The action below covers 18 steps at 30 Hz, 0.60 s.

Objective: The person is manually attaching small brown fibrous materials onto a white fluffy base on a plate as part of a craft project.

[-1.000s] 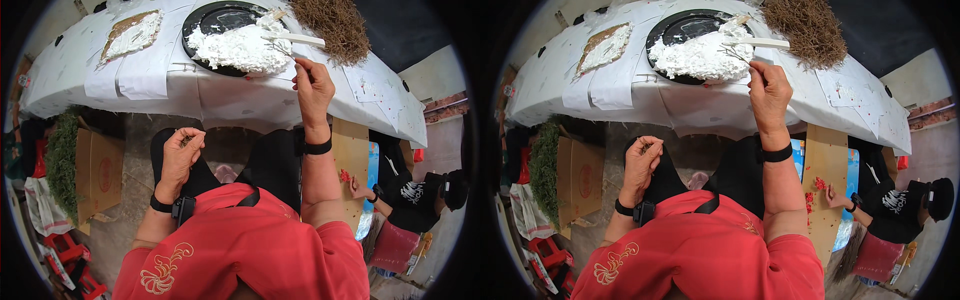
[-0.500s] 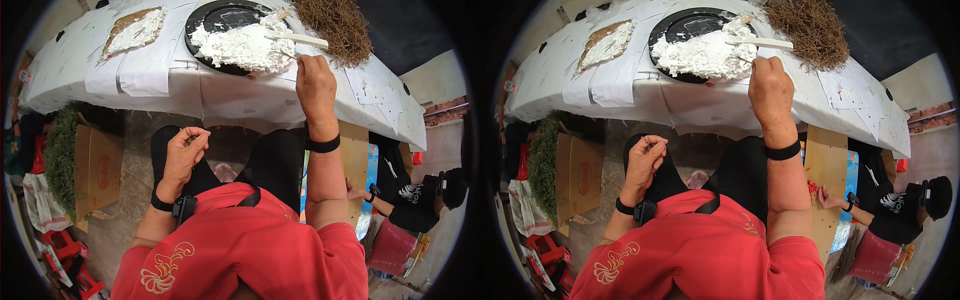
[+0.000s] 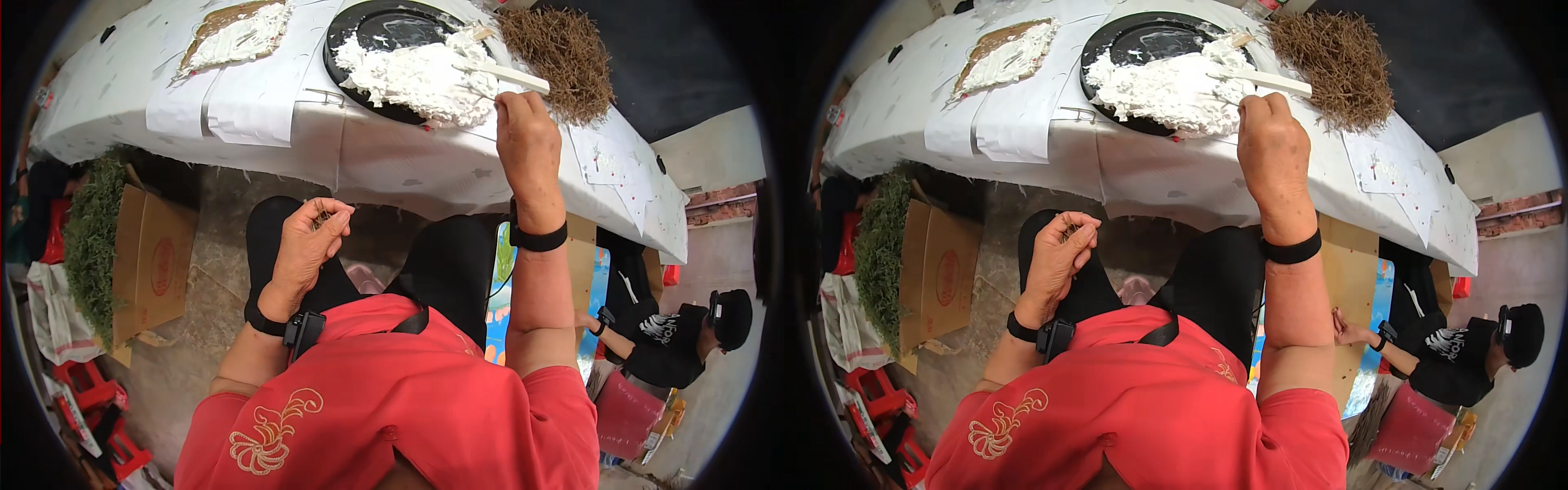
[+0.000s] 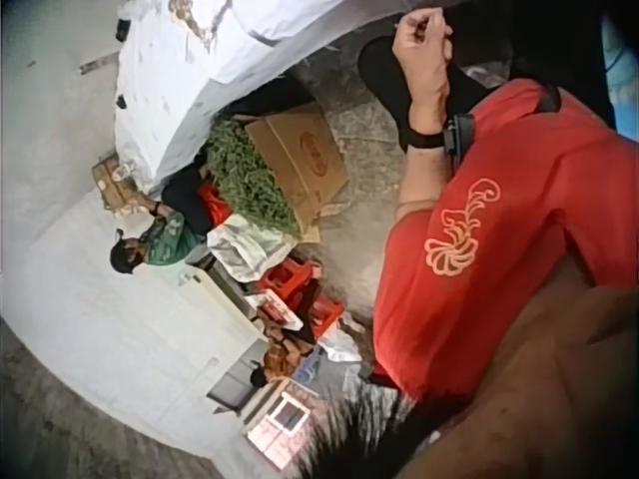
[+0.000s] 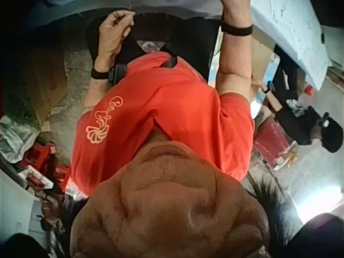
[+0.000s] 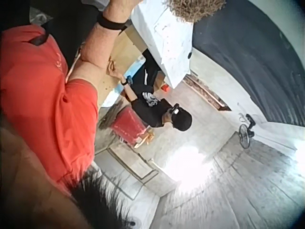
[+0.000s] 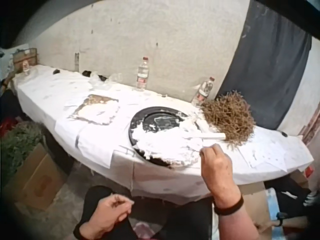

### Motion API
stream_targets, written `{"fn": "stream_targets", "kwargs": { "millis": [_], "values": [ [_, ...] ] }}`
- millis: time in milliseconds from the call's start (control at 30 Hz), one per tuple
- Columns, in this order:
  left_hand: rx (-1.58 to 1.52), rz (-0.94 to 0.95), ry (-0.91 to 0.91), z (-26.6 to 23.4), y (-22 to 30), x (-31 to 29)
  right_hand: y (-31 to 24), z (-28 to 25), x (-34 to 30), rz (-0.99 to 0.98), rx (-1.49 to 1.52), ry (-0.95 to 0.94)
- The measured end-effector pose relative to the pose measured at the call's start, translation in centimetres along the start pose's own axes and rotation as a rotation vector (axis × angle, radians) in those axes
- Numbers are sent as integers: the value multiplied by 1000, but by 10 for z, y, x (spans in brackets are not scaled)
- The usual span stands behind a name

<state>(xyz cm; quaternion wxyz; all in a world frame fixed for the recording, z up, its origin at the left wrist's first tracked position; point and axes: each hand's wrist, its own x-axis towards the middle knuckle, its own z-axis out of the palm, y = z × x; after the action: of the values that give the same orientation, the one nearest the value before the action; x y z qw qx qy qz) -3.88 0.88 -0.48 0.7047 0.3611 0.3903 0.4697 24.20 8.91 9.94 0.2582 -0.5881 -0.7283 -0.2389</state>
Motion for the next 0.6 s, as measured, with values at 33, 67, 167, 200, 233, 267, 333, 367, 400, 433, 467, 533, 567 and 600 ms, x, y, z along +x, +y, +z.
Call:
{"fn": "stream_targets", "kwargs": {
  "millis": [33,67,167,200,233,267,333,367,400,433,467,533,567,600],
  "values": [
    [2,-10,6,0,1,0,-2,-3,5,-11,46,62],
    [-8,-6,7,-2,2,0,-4,-4,8,-22,93,122],
    [-18,19,13,-5,5,-2,-1,2,16,-19,144,116],
    [-27,21,12,-6,5,-2,1,4,17,-13,173,113],
    [-34,22,15,-7,5,-2,2,6,17,-20,169,110],
    [-40,24,19,-8,5,-2,3,10,17,-22,138,83],
    [-52,27,25,-10,5,-2,4,15,16,-23,76,30],
    [-49,29,30,-11,6,-3,6,16,15,-28,74,28],
    [-46,31,35,-12,6,-3,9,15,14,-11,-17,-36],
    [-41,30,39,-12,6,-3,12,15,12,9,-108,-101],
    [-44,29,39,-12,7,-3,13,14,11,29,-200,-165],
    [-46,16,36,-12,7,-3,14,15,11,30,-193,-172],
    [-46,9,34,-11,7,-3,15,15,11,32,-185,-177],
    [-48,9,33,-11,7,-2,15,15,11,32,-176,-182]
  ]
}}
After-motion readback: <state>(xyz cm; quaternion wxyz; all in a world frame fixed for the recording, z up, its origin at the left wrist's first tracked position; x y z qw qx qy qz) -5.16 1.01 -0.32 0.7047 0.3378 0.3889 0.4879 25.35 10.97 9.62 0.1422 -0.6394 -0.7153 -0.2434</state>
